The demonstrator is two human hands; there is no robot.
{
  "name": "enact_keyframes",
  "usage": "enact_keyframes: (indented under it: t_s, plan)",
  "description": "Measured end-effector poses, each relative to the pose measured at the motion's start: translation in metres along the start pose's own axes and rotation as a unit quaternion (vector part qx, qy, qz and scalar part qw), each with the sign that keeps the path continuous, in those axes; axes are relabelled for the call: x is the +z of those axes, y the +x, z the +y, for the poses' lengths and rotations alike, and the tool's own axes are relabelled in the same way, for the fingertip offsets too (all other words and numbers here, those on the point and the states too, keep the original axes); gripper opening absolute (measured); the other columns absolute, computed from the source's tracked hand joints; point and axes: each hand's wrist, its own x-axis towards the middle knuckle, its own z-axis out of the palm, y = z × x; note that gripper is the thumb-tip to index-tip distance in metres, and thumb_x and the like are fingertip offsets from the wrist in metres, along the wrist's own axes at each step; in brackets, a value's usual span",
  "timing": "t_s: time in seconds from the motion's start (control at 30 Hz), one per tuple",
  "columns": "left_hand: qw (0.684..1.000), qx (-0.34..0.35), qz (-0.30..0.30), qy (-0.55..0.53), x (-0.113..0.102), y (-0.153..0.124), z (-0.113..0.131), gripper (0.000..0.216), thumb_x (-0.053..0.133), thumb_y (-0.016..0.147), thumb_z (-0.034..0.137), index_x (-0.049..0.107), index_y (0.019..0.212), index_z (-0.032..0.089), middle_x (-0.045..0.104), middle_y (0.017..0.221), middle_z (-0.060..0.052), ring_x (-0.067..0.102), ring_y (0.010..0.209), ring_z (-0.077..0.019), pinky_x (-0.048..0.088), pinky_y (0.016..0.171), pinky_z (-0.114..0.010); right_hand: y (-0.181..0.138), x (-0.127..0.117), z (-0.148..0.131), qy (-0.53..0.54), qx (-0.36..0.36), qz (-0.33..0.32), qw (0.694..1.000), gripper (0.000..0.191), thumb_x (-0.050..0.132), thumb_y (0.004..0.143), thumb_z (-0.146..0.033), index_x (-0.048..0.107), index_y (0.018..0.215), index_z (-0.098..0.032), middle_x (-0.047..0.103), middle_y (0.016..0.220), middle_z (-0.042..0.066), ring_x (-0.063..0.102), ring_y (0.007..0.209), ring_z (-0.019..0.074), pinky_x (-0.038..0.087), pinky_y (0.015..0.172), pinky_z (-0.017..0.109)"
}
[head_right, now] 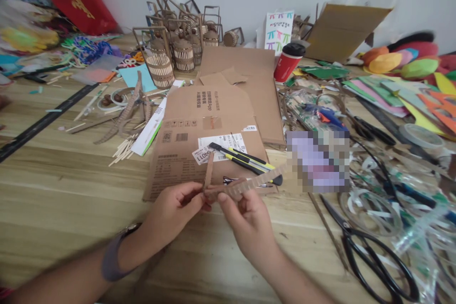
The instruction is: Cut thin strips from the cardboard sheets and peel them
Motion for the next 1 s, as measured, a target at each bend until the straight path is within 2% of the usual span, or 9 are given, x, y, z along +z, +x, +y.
enact_keyframes:
  t_s: [0.17,0.3,0.37,0.43,0.5,0.57,0.77,0.87,1.0]
  plan:
    - [0.998,0.031,0.023,0.052,-0.001,-0.002,0.004,0.025,0.047,0.086,0.024,0.068,0.073,0.018,0.071,0.070,0.000,0.065,0.067,-0.0150,0.044,0.060,-0.020,-0.002,0.003,-0.007,-0.136,-0.118,-0.015,0.983,0.006,0.062,0.087,-0.022,0.064,0.091,-0.026,0.076,0.099,0.005,0.072,0.093,0.0214,0.059,0.080,0.035]
    - [0.996,0.044,0.045,0.066,0.000,-0.002,0.007,0.025,0.047,0.084,0.023,0.065,0.067,0.018,0.068,0.065,0.001,0.061,0.062,-0.0130,0.040,0.055,-0.019,-0.002,0.006,-0.013,-0.217,-0.238,0.000,0.947,0.019,0.066,0.081,-0.012,0.066,0.093,-0.028,0.077,0.098,0.003,0.072,0.090,0.0202,0.056,0.082,0.035]
    - [0.996,0.037,0.046,0.061,0.000,-0.001,0.007,0.025,0.047,0.083,0.022,0.066,0.068,0.018,0.069,0.066,0.001,0.062,0.063,-0.0135,0.041,0.057,-0.019,-0.001,0.006,-0.013,-0.203,-0.217,0.004,0.955,0.018,0.063,0.084,-0.013,0.068,0.094,-0.027,0.077,0.096,0.002,0.072,0.088,0.0193,0.055,0.081,0.035]
    - [0.997,0.027,0.045,0.061,0.000,0.000,0.006,0.024,0.047,0.081,0.022,0.067,0.069,0.018,0.071,0.067,0.000,0.064,0.064,-0.0145,0.043,0.059,-0.020,0.000,0.003,-0.011,-0.162,-0.124,0.009,0.979,0.008,0.062,0.088,-0.022,0.069,0.089,-0.025,0.077,0.087,0.003,0.072,0.077,0.0186,0.057,0.069,0.031]
    - [0.998,0.015,0.036,0.056,0.000,0.000,0.004,0.023,0.048,0.081,0.022,0.064,0.065,0.018,0.071,0.066,0.000,0.065,0.064,-0.0152,0.044,0.058,-0.021,0.002,0.000,-0.007,-0.104,-0.014,0.009,0.994,0.019,0.058,0.091,-0.035,0.069,0.081,-0.022,0.073,0.073,0.003,0.068,0.063,0.0172,0.054,0.053,0.026]
    - [0.999,0.009,0.022,0.035,0.000,0.000,0.003,0.024,0.048,0.083,0.023,0.063,0.065,0.018,0.072,0.068,-0.001,0.067,0.065,-0.0158,0.045,0.059,-0.021,0.005,-0.002,-0.004,-0.057,0.038,0.014,0.998,0.028,0.056,0.092,-0.042,0.067,0.077,-0.021,0.068,0.065,0.002,0.065,0.059,0.0164,0.052,0.048,0.025]
    - [1.000,0.009,0.004,0.005,-0.001,0.000,0.001,0.019,0.052,0.085,0.026,0.069,0.084,0.017,0.074,0.082,-0.003,0.068,0.075,-0.0175,0.050,0.066,-0.023,0.006,-0.003,-0.005,-0.079,-0.014,-0.014,0.997,0.019,0.056,0.093,-0.035,0.069,0.086,-0.023,0.074,0.079,0.003,0.070,0.073,0.0190,0.059,0.068,0.031]
    - [0.999,0.031,-0.016,-0.001,-0.002,0.001,0.001,0.024,0.052,0.090,0.030,0.070,0.101,0.018,0.074,0.091,-0.003,0.068,0.082,-0.0178,0.050,0.073,-0.024,0.002,-0.002,-0.007,-0.157,-0.097,-0.016,0.983,0.015,0.055,0.093,-0.027,0.070,0.092,-0.024,0.076,0.096,0.006,0.071,0.095,0.0224,0.058,0.086,0.038]
    - [0.998,0.047,-0.031,0.027,-0.001,-0.001,0.003,0.028,0.046,0.095,0.029,0.071,0.105,0.019,0.073,0.085,-0.002,0.067,0.080,-0.0169,0.048,0.072,-0.023,-0.002,-0.001,-0.008,-0.227,-0.203,0.006,0.952,0.015,0.055,0.093,-0.021,0.065,0.101,-0.027,0.076,0.100,0.003,0.071,0.098,0.0208,0.054,0.094,0.041]
